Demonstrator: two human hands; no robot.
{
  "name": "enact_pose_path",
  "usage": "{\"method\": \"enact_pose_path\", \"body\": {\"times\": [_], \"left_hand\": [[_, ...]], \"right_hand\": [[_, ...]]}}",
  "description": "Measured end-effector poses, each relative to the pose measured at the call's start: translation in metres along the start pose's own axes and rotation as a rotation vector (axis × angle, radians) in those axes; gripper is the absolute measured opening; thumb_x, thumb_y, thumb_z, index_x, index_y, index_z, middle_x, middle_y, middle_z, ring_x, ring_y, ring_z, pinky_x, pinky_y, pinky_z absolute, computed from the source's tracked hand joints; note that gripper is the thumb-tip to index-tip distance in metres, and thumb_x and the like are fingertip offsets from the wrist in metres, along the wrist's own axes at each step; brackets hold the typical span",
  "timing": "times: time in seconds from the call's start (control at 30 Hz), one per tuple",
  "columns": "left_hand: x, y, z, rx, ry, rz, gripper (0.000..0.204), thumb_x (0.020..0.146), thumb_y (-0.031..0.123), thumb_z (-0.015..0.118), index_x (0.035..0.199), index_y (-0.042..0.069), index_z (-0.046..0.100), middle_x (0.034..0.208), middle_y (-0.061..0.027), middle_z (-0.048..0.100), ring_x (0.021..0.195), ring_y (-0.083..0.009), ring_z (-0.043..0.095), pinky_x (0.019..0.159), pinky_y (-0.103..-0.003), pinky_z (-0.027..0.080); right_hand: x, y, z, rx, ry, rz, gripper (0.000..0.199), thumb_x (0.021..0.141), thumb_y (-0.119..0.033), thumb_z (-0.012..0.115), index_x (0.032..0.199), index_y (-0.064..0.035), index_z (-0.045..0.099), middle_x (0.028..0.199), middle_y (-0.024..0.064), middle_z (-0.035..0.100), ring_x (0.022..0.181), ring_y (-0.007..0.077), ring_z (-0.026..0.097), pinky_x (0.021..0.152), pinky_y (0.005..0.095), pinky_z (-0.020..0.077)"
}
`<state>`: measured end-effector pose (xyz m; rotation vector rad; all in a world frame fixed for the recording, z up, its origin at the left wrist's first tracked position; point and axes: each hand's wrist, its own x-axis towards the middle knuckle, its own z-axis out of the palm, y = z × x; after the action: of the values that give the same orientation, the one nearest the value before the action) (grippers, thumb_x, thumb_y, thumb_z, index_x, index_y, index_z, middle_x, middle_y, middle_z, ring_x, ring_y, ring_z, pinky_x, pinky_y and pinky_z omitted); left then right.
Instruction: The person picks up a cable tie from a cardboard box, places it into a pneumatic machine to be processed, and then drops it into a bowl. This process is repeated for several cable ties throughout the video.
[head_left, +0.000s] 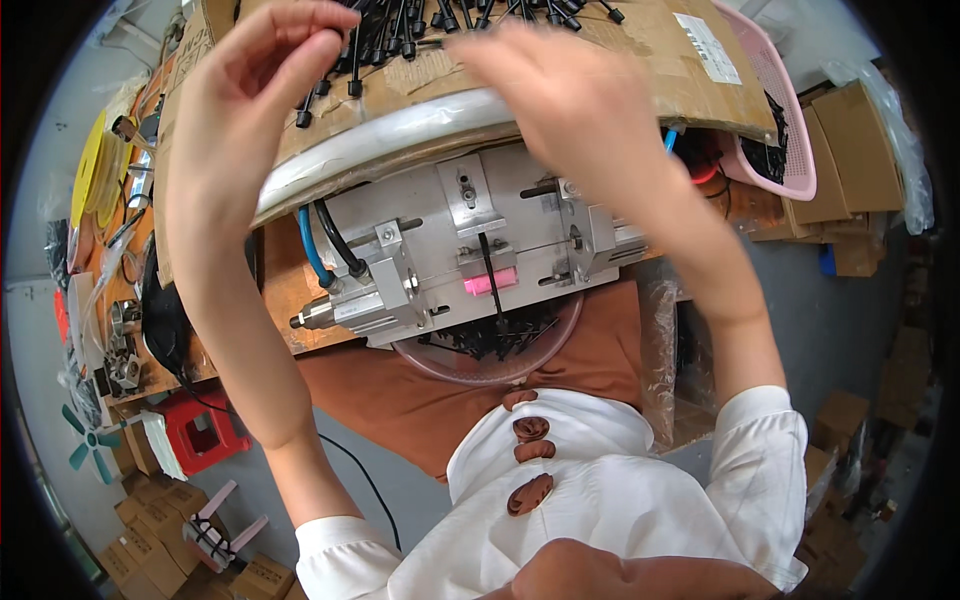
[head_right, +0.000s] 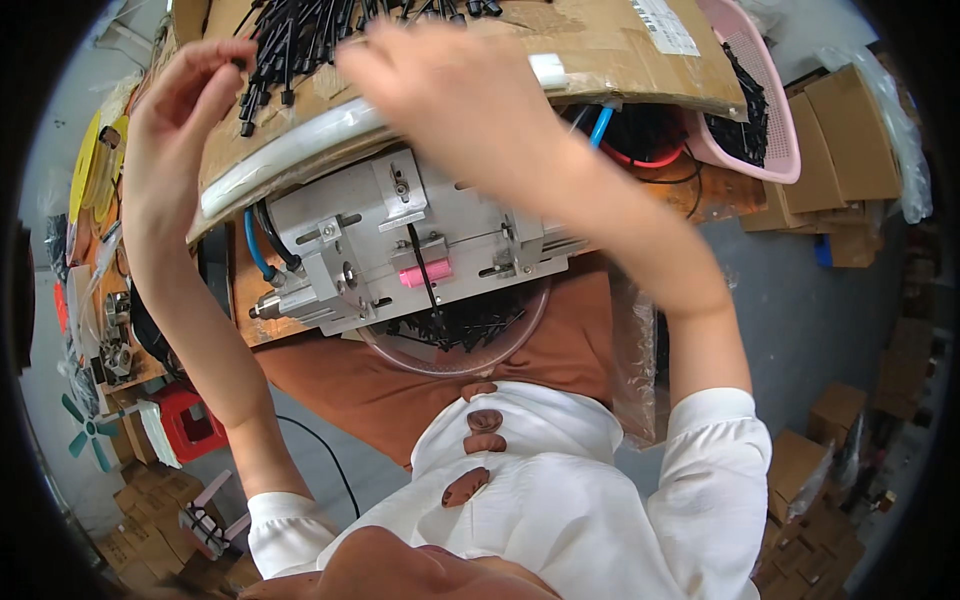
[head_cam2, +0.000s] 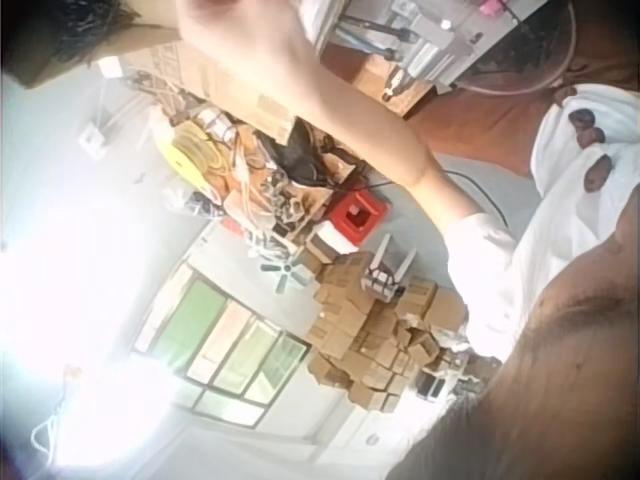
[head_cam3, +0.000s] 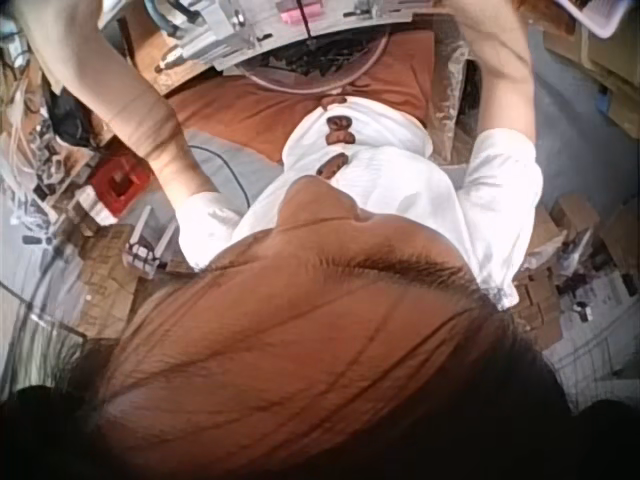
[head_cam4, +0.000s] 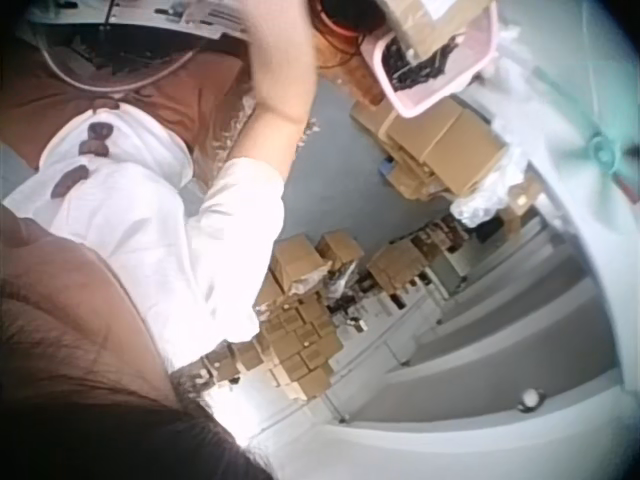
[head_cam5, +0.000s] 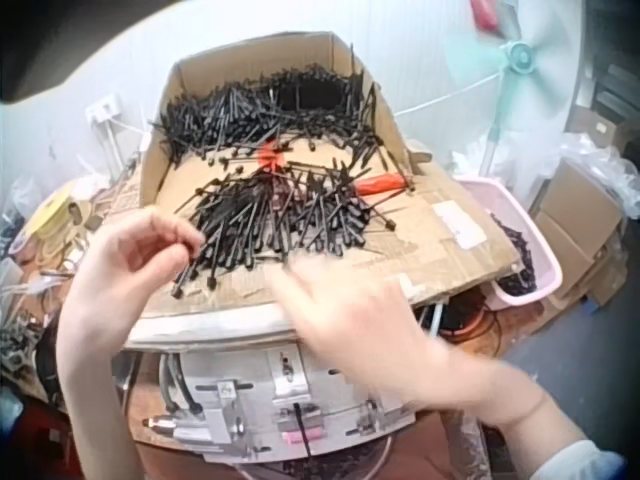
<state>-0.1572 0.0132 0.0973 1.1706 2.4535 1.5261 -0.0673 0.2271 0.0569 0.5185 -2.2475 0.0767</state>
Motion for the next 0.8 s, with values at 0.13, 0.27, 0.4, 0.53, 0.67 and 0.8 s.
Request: {"method": "enact_pose_path", "body": {"times": [0.13, 0.27, 0.4, 0.53, 0.67, 0.8], "left_hand": [[-0.026, -0.001, 0.012, -0.200, 0.111, -0.029, 0.026, 0.094, 0.011, 0.059, 0.118, 0.001, 0.060, 0.106, -0.0004, 0.062, 0.098, -0.0077, 0.056, 0.089, -0.023, 0.043], [-0.014, -0.012, -0.010, -0.832, -0.004, -0.047, 0.044, 0.094, 0.016, 0.059, 0.132, -0.004, 0.048, 0.104, -0.0019, 0.057, 0.095, -0.0097, 0.054, 0.089, -0.021, 0.041], [-0.028, 0.003, 0.012, -0.525, 0.143, 0.128, 0.049, 0.091, 0.008, 0.062, 0.136, -0.002, 0.046, 0.097, -0.0012, 0.055, 0.089, -0.0093, 0.053, 0.084, -0.020, 0.042], [-0.099, 0.030, 0.066, 0.427, 0.292, 0.127, 0.078, 0.065, -0.015, 0.065, 0.139, 0.005, 0.048, 0.085, -0.0047, 0.052, 0.078, -0.0141, 0.048, 0.074, -0.025, 0.042], [-0.171, 0.035, 0.129, 0.563, 0.130, 0.063, 0.078, 0.063, -0.008, 0.075, 0.135, -0.005, 0.046, 0.095, -0.0114, 0.055, 0.086, -0.0256, 0.049, 0.078, -0.036, 0.042], [-0.187, 0.021, 0.168, 0.598, 0.061, -0.062, 0.072, 0.069, -0.006, 0.070, 0.136, -0.004, 0.043, 0.097, -0.0109, 0.055, 0.090, -0.0273, 0.049, 0.079, -0.037, 0.042]], "right_hand": [[0.083, 0.041, 0.022, 0.073, -0.683, -0.002, 0.019, 0.078, -0.020, 0.070, 0.081, -0.0012, 0.067, 0.083, 0.0150, 0.067, 0.081, 0.0290, 0.066, 0.071, 0.0390, 0.0509], [0.097, 0.069, 0.020, 0.522, -0.421, 0.152, 0.015, 0.085, -0.015, 0.066, 0.087, 0.0004, 0.068, 0.079, 0.0140, 0.068, 0.077, 0.0216, 0.065, 0.067, 0.0353, 0.0502], [0.096, 0.080, -0.006, 0.747, -0.142, 0.559, 0.022, 0.091, -0.018, 0.061, 0.103, 0.0010, 0.066, 0.080, 0.0052, 0.065, 0.065, 0.0079, 0.053, 0.060, 0.0241, 0.0462], [0.059, 0.096, 0.002, 1.257, -0.005, 0.493, 0.032, 0.095, -0.023, 0.059, 0.114, 0.0025, 0.059, 0.089, 0.0067, 0.065, 0.068, 0.0067, 0.055, 0.056, 0.0162, 0.0445], [0.010, 0.092, -0.062, 1.413, 0.070, 0.544, 0.037, 0.097, -0.030, 0.055, 0.116, 0.0021, 0.055, 0.091, 0.0104, 0.064, 0.076, 0.0111, 0.060, 0.053, 0.0162, 0.0457], [-0.014, 0.063, -0.070, 1.445, 0.171, 0.683, 0.042, 0.099, -0.033, 0.050, 0.118, 0.0037, 0.049, 0.093, 0.0143, 0.065, 0.077, 0.0167, 0.063, 0.055, 0.0150, 0.0478]]}}
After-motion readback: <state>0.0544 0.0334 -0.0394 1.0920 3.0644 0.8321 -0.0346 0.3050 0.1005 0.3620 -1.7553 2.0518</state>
